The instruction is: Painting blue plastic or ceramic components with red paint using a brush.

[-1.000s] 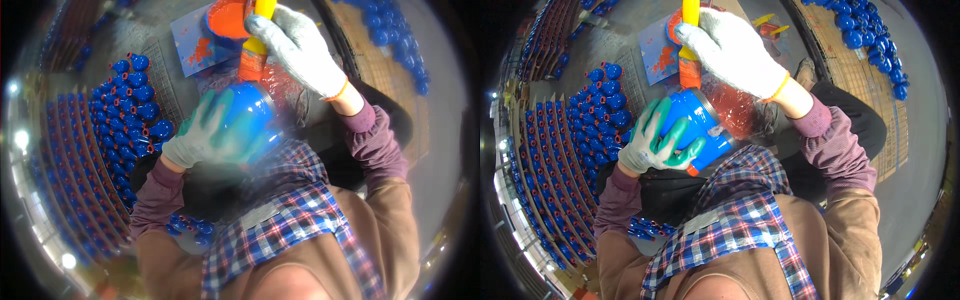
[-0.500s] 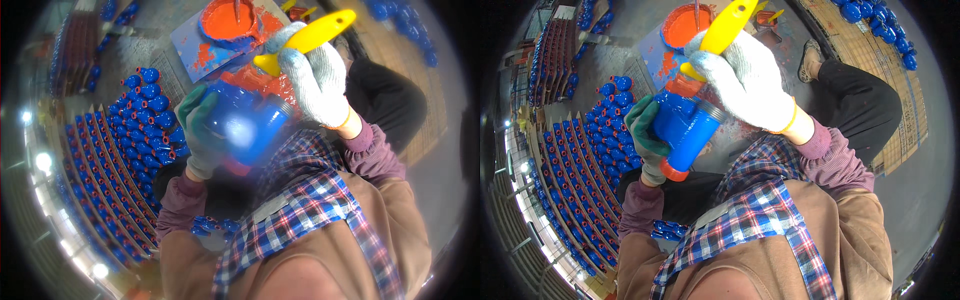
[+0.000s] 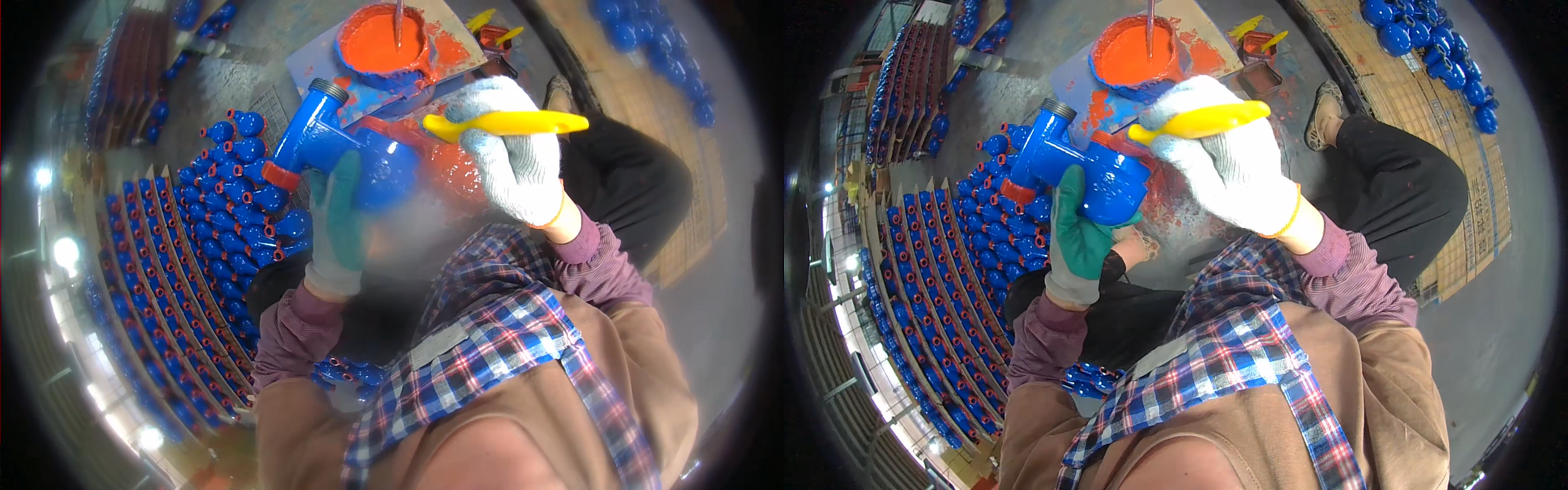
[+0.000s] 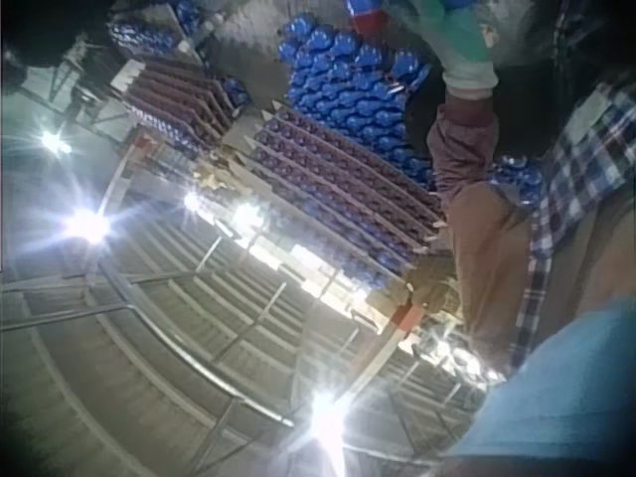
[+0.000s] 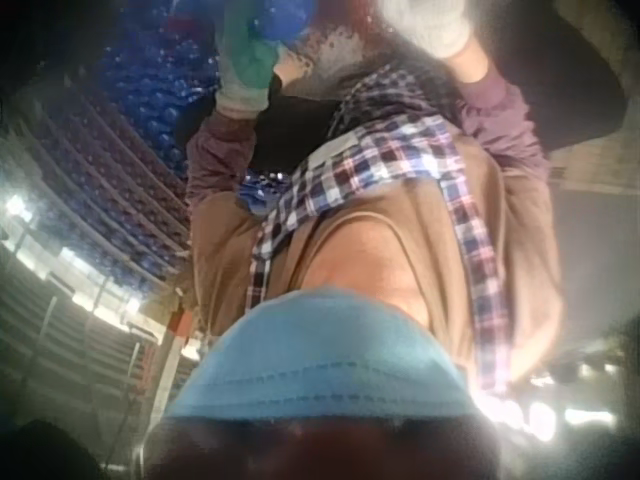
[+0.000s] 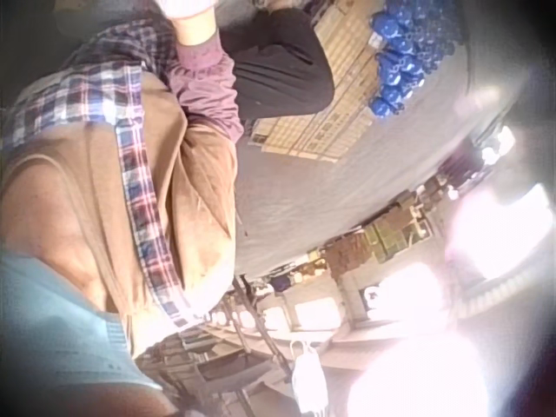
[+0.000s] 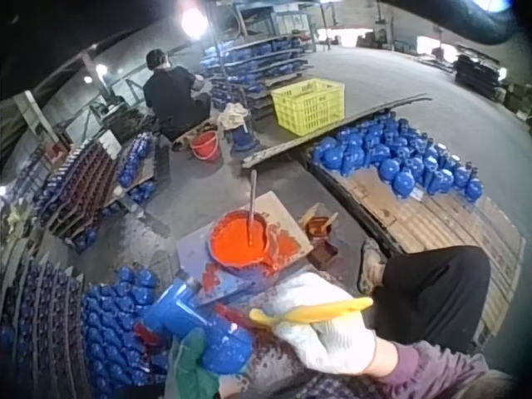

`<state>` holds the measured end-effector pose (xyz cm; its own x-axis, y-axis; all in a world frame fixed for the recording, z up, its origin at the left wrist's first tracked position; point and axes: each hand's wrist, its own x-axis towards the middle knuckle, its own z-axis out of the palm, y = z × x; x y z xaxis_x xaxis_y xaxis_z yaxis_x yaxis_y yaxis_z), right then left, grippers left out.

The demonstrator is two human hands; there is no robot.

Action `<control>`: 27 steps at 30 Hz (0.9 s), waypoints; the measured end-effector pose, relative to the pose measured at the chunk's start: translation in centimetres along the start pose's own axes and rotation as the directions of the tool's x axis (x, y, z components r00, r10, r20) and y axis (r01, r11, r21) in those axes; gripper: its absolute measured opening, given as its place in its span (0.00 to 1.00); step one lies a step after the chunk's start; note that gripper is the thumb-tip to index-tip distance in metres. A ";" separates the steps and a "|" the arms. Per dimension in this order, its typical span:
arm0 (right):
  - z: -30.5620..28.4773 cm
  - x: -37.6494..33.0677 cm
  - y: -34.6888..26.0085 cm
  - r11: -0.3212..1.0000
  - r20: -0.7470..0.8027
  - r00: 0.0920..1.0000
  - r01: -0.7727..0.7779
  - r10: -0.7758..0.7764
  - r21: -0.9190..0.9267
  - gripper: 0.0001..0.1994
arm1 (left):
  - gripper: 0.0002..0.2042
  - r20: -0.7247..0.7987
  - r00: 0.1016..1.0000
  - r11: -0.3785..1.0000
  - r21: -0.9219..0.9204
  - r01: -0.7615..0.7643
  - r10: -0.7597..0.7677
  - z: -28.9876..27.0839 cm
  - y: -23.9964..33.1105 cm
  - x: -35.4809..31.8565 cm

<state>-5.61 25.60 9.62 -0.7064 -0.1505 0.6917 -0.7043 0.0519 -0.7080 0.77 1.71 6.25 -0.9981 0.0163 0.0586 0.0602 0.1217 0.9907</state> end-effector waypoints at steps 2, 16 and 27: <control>-0.2 -0.4 0.0 1.000 0.030 0.999 -0.013 0.014 -0.011 0.10 | 0.27 0.362 0.783 0.075 -0.886 0.458 -0.506 1.1 3.2 1.6; -3.5 -1.4 0.1 0.996 0.256 0.966 -0.013 0.036 -0.091 0.14 | 0.38 0.405 0.726 0.046 -0.857 0.514 -0.555 0.1 -0.1 3.6; -4.1 -2.0 -0.5 0.981 0.101 0.976 -0.193 0.195 -0.029 0.12 | 0.37 0.305 0.807 0.206 -0.866 0.456 -0.506 -0.6 0.4 3.8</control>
<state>-4.13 29.93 9.19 -0.8192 -0.2366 0.5225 -0.5567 0.1088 -0.8235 -3.01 1.23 6.93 -0.8330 0.2538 -0.4916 -0.4505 -0.8269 0.3365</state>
